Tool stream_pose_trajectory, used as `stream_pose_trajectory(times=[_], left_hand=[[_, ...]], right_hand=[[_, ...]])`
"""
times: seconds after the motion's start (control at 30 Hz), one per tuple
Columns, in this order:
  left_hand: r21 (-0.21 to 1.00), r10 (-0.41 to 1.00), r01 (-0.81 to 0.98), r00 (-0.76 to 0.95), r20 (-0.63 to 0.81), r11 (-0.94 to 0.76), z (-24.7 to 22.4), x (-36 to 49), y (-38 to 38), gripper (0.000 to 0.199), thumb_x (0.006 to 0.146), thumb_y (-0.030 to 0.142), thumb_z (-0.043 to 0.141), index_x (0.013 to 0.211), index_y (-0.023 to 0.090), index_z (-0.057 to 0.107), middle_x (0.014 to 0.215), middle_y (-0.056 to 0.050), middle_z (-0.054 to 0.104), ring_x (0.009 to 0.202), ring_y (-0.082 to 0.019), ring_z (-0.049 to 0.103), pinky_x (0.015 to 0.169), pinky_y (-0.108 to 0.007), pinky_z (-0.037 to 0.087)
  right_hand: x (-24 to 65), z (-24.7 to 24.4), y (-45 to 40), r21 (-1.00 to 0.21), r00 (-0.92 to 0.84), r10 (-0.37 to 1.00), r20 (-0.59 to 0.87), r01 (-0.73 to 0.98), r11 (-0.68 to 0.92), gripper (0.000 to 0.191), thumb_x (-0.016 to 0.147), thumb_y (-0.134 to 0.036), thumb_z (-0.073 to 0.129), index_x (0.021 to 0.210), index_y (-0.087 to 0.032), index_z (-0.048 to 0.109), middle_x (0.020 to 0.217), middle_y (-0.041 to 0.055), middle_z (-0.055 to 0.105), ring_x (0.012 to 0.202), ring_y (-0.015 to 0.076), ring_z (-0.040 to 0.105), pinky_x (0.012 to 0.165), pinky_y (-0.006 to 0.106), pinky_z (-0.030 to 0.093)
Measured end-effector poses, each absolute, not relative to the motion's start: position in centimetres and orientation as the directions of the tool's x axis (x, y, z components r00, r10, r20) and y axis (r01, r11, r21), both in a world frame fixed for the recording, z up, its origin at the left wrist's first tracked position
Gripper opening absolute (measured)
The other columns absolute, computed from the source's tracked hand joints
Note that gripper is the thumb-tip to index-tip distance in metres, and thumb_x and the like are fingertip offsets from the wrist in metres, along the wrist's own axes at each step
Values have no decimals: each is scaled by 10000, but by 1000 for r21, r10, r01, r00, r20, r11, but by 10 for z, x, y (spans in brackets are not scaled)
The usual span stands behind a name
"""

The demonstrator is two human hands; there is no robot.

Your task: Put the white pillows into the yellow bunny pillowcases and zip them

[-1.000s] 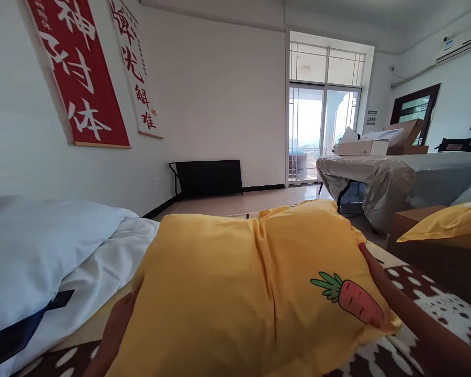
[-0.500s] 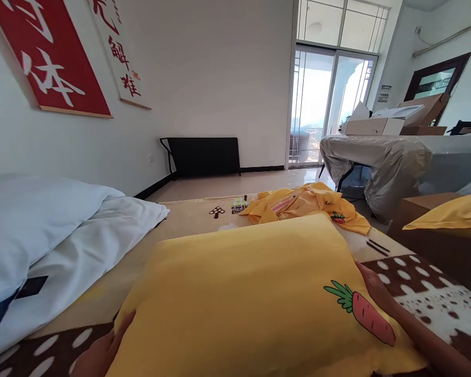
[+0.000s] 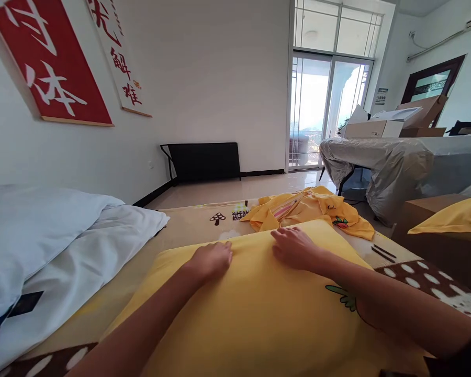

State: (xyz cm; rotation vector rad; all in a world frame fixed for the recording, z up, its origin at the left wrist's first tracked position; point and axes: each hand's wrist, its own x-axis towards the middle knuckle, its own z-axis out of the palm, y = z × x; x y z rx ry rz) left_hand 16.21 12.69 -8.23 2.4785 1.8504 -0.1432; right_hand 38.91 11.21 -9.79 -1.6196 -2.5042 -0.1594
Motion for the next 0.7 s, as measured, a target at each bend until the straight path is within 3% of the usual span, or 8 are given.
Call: stream_pose_trajectory(times=[0.07,0.17,0.3,0.4,0.53,0.7], left_hand=[[-12,946,950,310,-95,-313,-89,192,151,433,838,344,354,1107,127,615,1105,-213,660,1023,-323,622,871,-448,467],[34,924,927,375,-78,-374,-112,201,172,475,878,345,293,1173,121,591,1182,-208,631,1107,-325,582,948,-492,413],[166,901,895,428,-67,-413,-136,177,182,572,909,472,200,1319,204,496,1391,-64,510,1289,-222,451,1085,-395,317],[263,921,898,383,-73,-353,-143,157,189,627,882,561,226,1341,219,482,1426,-33,468,1325,-222,407,1110,-365,287],[327,961,921,258,-101,-213,-147,127,200,623,868,598,238,1280,246,545,1385,-36,516,1285,-262,455,1091,-404,306],[409,976,911,131,-177,-48,-152,73,215,635,840,660,262,1222,277,596,1374,-4,527,1268,-261,480,1054,-365,372]], right_hand=[[356,-102,135,10,-456,884,104,889,458,308,854,-236,410,1004,-99,641,995,189,686,906,289,646,800,396,440],[346,-121,164,-17,-503,861,74,863,505,342,901,-271,359,934,-122,666,991,161,699,906,258,649,794,355,429],[365,-146,187,-104,-545,834,85,828,551,402,947,-366,304,1003,-196,665,1060,76,699,1001,208,617,857,307,398],[380,-151,196,-220,-570,816,94,788,575,395,941,-406,329,1061,-225,658,1120,54,684,1049,210,596,902,313,378],[410,-146,206,-337,-486,873,46,815,472,438,922,-481,346,1135,-235,641,1197,67,651,1102,254,573,944,374,371],[473,-156,215,-507,-333,943,1,812,287,505,901,-557,336,1132,-239,654,1196,66,650,1082,273,579,947,403,401]])
